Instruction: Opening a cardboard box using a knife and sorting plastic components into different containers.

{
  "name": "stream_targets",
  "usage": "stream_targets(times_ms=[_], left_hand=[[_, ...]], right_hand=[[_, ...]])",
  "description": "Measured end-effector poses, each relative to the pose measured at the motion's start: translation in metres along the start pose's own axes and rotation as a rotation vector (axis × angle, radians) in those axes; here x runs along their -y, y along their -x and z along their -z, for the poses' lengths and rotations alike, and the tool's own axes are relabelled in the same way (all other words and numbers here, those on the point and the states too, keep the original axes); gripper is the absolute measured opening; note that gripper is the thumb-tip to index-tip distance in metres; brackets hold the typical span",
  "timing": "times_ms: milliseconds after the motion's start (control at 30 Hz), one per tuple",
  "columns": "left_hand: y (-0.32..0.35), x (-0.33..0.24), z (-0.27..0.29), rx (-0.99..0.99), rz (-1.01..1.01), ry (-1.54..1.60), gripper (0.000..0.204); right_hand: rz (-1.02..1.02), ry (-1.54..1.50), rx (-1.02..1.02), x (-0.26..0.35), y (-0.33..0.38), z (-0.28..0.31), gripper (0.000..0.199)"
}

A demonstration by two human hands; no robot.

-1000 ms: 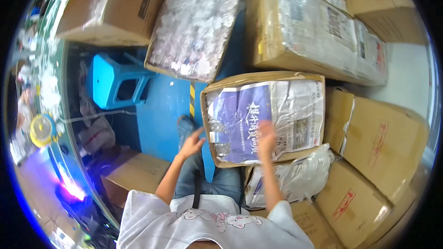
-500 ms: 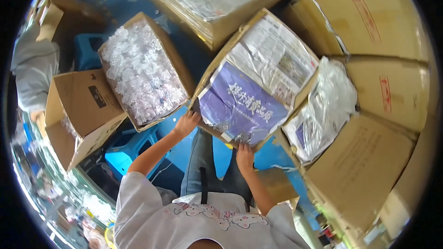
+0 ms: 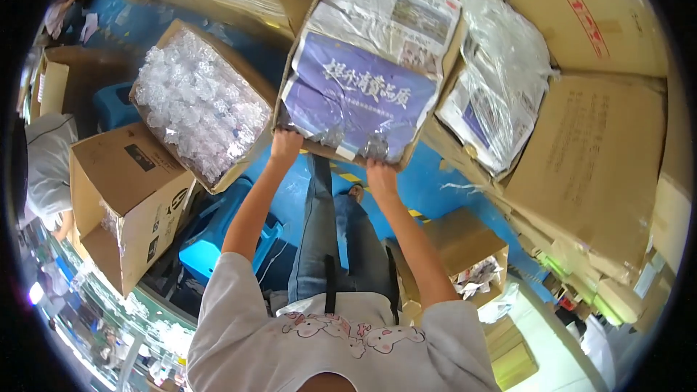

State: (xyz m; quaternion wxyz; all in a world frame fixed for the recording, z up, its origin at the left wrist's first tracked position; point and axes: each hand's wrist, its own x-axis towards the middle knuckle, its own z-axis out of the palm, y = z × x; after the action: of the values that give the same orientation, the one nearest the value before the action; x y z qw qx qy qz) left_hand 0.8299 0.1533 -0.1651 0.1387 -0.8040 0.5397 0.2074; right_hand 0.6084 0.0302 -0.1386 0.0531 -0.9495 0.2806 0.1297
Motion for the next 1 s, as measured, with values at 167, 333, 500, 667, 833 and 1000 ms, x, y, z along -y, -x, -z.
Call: stream_targets(times_ms=[167, 333, 500, 667, 833, 1000], left_hand=[[0.008, 0.014, -0.008, -0.366, -0.082, -0.143, 0.013], [0.014, -0.006, 0.002, -0.266, -0.122, -0.135, 0.016], [0.025, 0.002, 0.001, -0.299, -0.143, -0.069, 0.013], [0.026, -0.004, 0.015, -0.249, -0.065, 0.07, 0.007], [0.045, 0.009, 0.012, -0.609, 0.044, 1.35, 0.02], [0.01, 0.047, 0.017, -0.773, 0.547, 1.193, 0.03]], right_hand=[[-0.043, 0.144, -0.029, 0.012, -0.007, -0.004, 0.005], [-0.014, 0.138, -0.116, 0.006, 0.002, -0.007, 0.006], [-0.053, 0.114, -0.041, 0.018, 0.005, 0.006, 0.008], [-0.175, -0.093, -0.027, 0.009, 0.022, 0.016, 0.012], [-0.637, -1.121, -0.499, 0.005, 0.064, 0.01, 0.026], [-1.201, -1.609, -0.073, -0.035, 0.026, 0.021, 0.051]])
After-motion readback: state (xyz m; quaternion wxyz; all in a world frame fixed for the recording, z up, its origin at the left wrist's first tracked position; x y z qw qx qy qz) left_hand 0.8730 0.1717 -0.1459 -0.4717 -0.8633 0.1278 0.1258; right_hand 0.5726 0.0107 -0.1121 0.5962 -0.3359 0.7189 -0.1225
